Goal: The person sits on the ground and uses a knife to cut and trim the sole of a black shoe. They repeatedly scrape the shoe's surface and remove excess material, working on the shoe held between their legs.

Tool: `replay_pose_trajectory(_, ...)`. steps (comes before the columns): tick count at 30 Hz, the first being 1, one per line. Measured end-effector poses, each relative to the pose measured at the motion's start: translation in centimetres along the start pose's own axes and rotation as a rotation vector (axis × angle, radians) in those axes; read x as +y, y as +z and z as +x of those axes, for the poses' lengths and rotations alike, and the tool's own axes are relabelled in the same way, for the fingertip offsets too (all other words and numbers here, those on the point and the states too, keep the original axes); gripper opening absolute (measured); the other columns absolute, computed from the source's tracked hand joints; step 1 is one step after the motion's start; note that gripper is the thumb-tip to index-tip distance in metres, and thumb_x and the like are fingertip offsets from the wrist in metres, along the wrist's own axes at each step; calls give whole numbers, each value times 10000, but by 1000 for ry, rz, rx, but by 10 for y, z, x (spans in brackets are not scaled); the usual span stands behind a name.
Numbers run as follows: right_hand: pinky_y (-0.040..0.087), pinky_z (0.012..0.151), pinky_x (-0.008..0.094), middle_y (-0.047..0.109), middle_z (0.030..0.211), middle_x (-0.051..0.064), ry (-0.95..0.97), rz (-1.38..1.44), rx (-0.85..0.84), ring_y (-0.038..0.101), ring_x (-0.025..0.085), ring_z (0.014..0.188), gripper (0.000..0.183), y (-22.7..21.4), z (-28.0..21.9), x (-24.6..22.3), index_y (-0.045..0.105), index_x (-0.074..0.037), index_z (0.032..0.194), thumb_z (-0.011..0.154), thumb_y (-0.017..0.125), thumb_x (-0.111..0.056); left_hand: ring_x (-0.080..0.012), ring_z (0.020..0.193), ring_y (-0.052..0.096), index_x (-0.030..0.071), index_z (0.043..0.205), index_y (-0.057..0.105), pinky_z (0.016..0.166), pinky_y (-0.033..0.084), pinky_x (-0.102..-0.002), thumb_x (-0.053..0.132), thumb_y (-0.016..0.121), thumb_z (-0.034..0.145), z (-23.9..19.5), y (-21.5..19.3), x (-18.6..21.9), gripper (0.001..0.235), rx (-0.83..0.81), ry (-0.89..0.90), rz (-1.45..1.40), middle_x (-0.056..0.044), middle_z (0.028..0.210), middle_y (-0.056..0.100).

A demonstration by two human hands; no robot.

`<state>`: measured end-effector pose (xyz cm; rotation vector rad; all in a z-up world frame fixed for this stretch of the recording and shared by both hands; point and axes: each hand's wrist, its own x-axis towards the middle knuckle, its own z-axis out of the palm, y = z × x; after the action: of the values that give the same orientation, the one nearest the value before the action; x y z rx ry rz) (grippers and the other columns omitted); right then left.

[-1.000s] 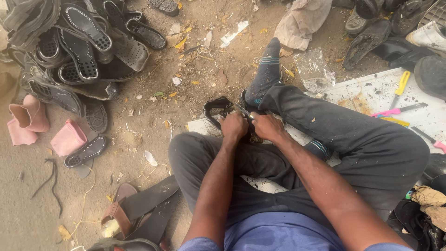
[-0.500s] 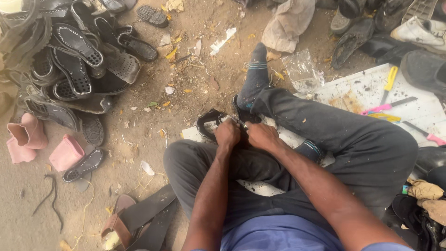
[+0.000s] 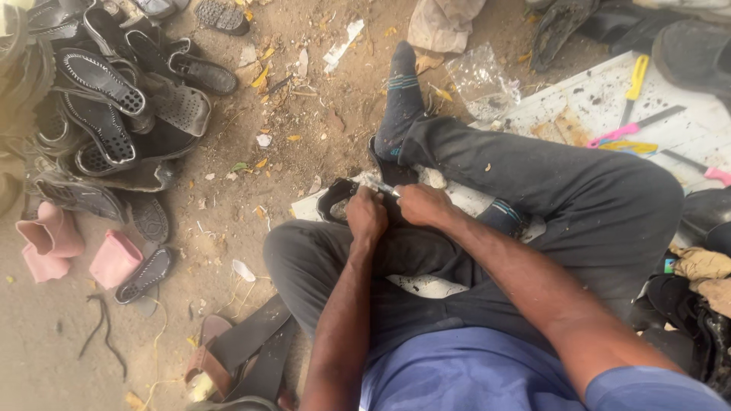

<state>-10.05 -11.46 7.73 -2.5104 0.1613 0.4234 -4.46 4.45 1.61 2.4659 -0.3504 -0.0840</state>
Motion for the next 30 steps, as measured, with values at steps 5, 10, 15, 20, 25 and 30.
replay_pose_trajectory(5,545,777,571,737,918,223,-25,-66,-101,717,441,875,268,-19,-47,24,618,-57,1178,963,537,-195,-463,817,660,-6,846,631,779,482,-562,113,683,906,-13,-4,9,143,-10,34,-8,-259,846,702)
replay_pose_trajectory(10,540,770,573,732,935,218,-11,-18,-50,705,448,893,246,-9,-26,14,653,-77,1140,978,555,-234,-414,861,622,1,872,622,838,460,-519,66,657,885,-30,-3,19,75,1,199,21,-222,833,678)
replay_pose_trajectory(15,565,781,540,738,966,187,-17,-117,-240,732,394,913,258,-5,-23,14,724,-112,1115,984,552,-254,-392,886,612,14,857,604,843,464,-502,74,653,948,-41,-14,16,119,7,170,-25,-198,875,676)
replay_pose_trajectory(20,547,768,547,753,885,212,54,-15,-200,736,397,832,382,-26,-96,23,600,-134,1330,989,507,-278,-355,884,656,35,920,644,855,496,-493,109,680,918,-89,-33,17,82,132,262,-150,-177,873,696)
replay_pose_trajectory(25,538,819,535,741,943,244,140,99,-18,715,412,900,379,-4,-72,61,620,-135,1325,988,536,-288,-270,854,713,-3,1040,660,763,596,-389,173,600,1041,-43,-54,9,186,336,-184,-332,-158,967,734)
replay_pose_trajectory(30,547,876,500,767,975,218,175,252,-85,747,379,938,326,35,-32,115,766,-52,1085,1001,584,-309,-294,985,730,1,1176,663,898,578,-451,228,543,1073,33,-54,6,277,203,-199,-251,-188,1092,745)
